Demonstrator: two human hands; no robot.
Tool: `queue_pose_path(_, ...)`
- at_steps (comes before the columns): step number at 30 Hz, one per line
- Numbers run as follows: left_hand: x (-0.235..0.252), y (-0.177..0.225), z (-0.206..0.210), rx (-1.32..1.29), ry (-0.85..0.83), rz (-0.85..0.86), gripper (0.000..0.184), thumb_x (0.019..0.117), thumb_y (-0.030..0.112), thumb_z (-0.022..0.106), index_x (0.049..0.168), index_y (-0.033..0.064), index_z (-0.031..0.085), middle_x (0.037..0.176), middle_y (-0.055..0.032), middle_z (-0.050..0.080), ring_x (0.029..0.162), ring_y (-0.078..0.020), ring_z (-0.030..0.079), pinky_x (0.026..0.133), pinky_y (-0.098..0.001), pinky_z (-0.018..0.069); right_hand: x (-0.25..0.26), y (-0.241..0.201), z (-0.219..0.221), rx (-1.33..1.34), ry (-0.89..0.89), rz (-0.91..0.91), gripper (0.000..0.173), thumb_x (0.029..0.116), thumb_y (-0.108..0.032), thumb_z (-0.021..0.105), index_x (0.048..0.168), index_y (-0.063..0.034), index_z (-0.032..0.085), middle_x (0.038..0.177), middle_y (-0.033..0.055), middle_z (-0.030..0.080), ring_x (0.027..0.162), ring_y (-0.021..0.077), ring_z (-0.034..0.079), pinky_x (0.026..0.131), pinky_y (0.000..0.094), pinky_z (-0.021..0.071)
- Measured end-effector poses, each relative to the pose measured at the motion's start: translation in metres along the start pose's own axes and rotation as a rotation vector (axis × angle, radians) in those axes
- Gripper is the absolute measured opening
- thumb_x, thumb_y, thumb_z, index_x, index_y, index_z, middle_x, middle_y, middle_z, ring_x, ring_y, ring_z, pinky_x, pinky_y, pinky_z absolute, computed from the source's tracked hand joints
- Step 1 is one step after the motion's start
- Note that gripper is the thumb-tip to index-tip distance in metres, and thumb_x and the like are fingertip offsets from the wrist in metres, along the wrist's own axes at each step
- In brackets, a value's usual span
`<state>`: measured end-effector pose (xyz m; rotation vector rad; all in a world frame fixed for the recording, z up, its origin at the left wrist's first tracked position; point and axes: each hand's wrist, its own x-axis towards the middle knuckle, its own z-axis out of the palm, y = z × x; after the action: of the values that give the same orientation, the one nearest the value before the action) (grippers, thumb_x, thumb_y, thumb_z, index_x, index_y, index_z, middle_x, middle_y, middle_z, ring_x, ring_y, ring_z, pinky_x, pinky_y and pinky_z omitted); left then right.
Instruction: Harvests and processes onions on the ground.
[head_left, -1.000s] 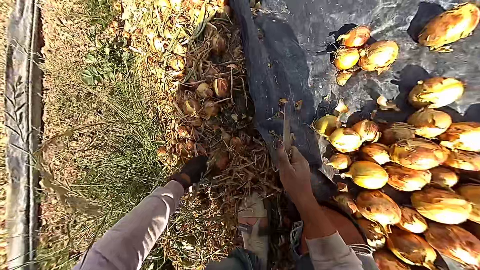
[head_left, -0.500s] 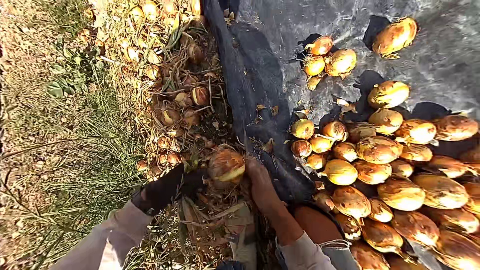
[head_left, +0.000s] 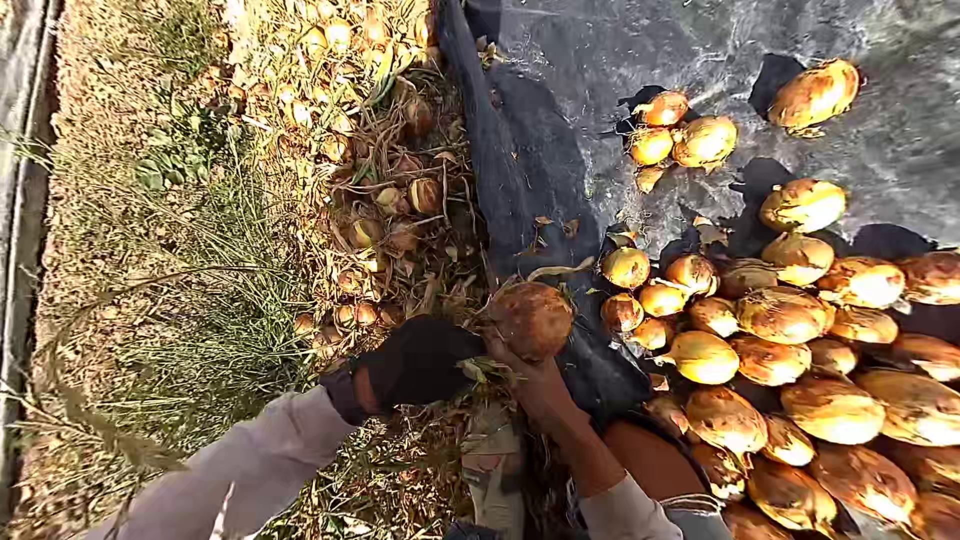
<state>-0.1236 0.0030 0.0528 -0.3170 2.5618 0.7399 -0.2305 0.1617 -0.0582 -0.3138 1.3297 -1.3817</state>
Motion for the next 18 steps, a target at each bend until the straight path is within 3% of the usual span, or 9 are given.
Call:
queue_pose_path(2, 0.013, 0.000, 0.013, 0.026, -0.130, -0.049, 0.016, 0.0907, 0.020, 0.072, 0.103, 0.0104, 0.076, 0.096, -0.0111, 0.074, 0.093, -0.0331, 0.071, 0.081, -0.0584, 0.0551, 0.000, 0.005, 0.000, -0.043, 0.040, -0.049, 0.042, 0.0892, -0.027, 0.078, 0.124, -0.0083, 0.066, 0.107, 0.0022, 0.072, 0.099, 0.0099, 0.069, 0.088, 0.0337, 0.0591)
queue_pose_path(4, 0.030, -0.017, 0.008, 0.102, -0.100, -0.213, 0.017, 0.0912, 0.023, 0.073, 0.106, 0.0142, 0.075, 0.093, -0.0106, 0.074, 0.090, -0.0335, 0.072, 0.078, -0.0584, 0.0565, 0.007, 0.007, -0.007, -0.174, 0.069, -0.085, 0.040, 0.0890, -0.035, 0.078, 0.123, -0.0151, 0.069, 0.105, -0.0004, 0.074, 0.097, 0.0106, 0.071, 0.086, 0.0387, 0.0609)
queue_pose_path(6, 0.049, -0.054, -0.004, 0.193, -0.043, -0.495, 0.025, 0.0940, 0.027, 0.068, 0.117, 0.0211, 0.073, 0.101, -0.0139, 0.074, 0.095, -0.0393, 0.070, 0.077, -0.0651, 0.0543, 0.010, -0.006, -0.019, -0.161, 0.117, -0.110, 0.036, 0.0923, -0.040, 0.074, 0.122, -0.0193, 0.068, 0.095, -0.0008, 0.072, 0.080, 0.0114, 0.069, 0.072, 0.0370, 0.0607)
queue_pose_path(7, 0.055, -0.077, -0.007, 0.238, -0.007, -0.582, 0.029, 0.0950, 0.027, 0.066, 0.124, 0.0250, 0.071, 0.109, -0.0141, 0.073, 0.100, -0.0411, 0.069, 0.078, -0.0678, 0.0536, 0.011, -0.014, -0.027, -0.105, 0.155, -0.130, 0.034, 0.0956, -0.045, 0.069, 0.119, -0.0201, 0.068, 0.084, -0.0006, 0.066, 0.066, 0.0113, 0.061, 0.059, 0.0332, 0.0554)
queue_pose_path(8, 0.057, -0.095, -0.005, 0.285, 0.009, -0.623, 0.036, 0.0953, 0.025, 0.066, 0.130, 0.0305, 0.068, 0.120, -0.0104, 0.071, 0.106, -0.0394, 0.069, 0.080, -0.0675, 0.0544, 0.011, -0.018, -0.036, -0.048, 0.197, -0.125, 0.039, 0.0964, -0.056, 0.062, 0.112, -0.0206, 0.066, 0.071, -0.0016, 0.057, 0.052, 0.0100, 0.050, 0.047, 0.0296, 0.0466)
queue_pose_path(10, 0.062, -0.113, 0.013, 0.325, -0.019, -0.616, 0.042, 0.0923, 0.023, 0.067, 0.134, 0.0316, 0.065, 0.129, -0.0068, 0.068, 0.107, -0.0373, 0.069, 0.079, -0.0663, 0.0565, 0.013, -0.023, -0.057, 0.029, 0.213, -0.128, 0.062, 0.0909, -0.081, 0.044, 0.093, -0.0210, 0.058, 0.056, -0.0036, 0.039, 0.039, 0.0094, 0.034, 0.036, 0.0272, 0.0356)
queue_pose_path(14, 0.071, -0.105, 0.076, 0.125, -0.135, -0.627, 0.069, 0.0869, 0.033, 0.077, 0.150, 0.0242, 0.050, 0.150, -0.0124, 0.053, 0.110, -0.0385, 0.068, 0.083, -0.0647, 0.0571, 0.015, -0.022, -0.062, 0.013, 0.167, -0.134, 0.071, 0.0894, -0.086, 0.034, 0.097, -0.0191, 0.057, 0.057, -0.0008, 0.039, 0.038, 0.0121, 0.036, 0.035, 0.0290, 0.0374)
queue_pose_path(15, 0.073, -0.106, 0.084, 0.104, -0.131, -0.659, 0.071, 0.0852, 0.036, 0.077, 0.149, 0.0229, 0.050, 0.151, -0.0162, 0.049, 0.107, -0.0408, 0.068, 0.080, -0.0644, 0.0583, 0.015, -0.020, -0.058, -0.029, 0.158, -0.102, 0.072, 0.0906, -0.085, 0.033, 0.101, -0.0179, 0.058, 0.057, 0.0005, 0.041, 0.038, 0.0137, 0.038, 0.035, 0.0305, 0.0386)
queue_pose_path(18, 0.083, -0.114, 0.080, 0.105, -0.169, -0.735, 0.076, 0.0798, 0.041, 0.081, 0.146, 0.0160, 0.054, 0.152, -0.0212, 0.045, 0.125, -0.0433, 0.058, 0.088, -0.0645, 0.0560, 0.019, -0.016, -0.054, -0.101, 0.128, -0.052, 0.069, 0.0929, -0.081, 0.036, 0.106, -0.0173, 0.060, 0.060, 0.0014, 0.045, 0.041, 0.0153, 0.042, 0.039, 0.0327, 0.0419)
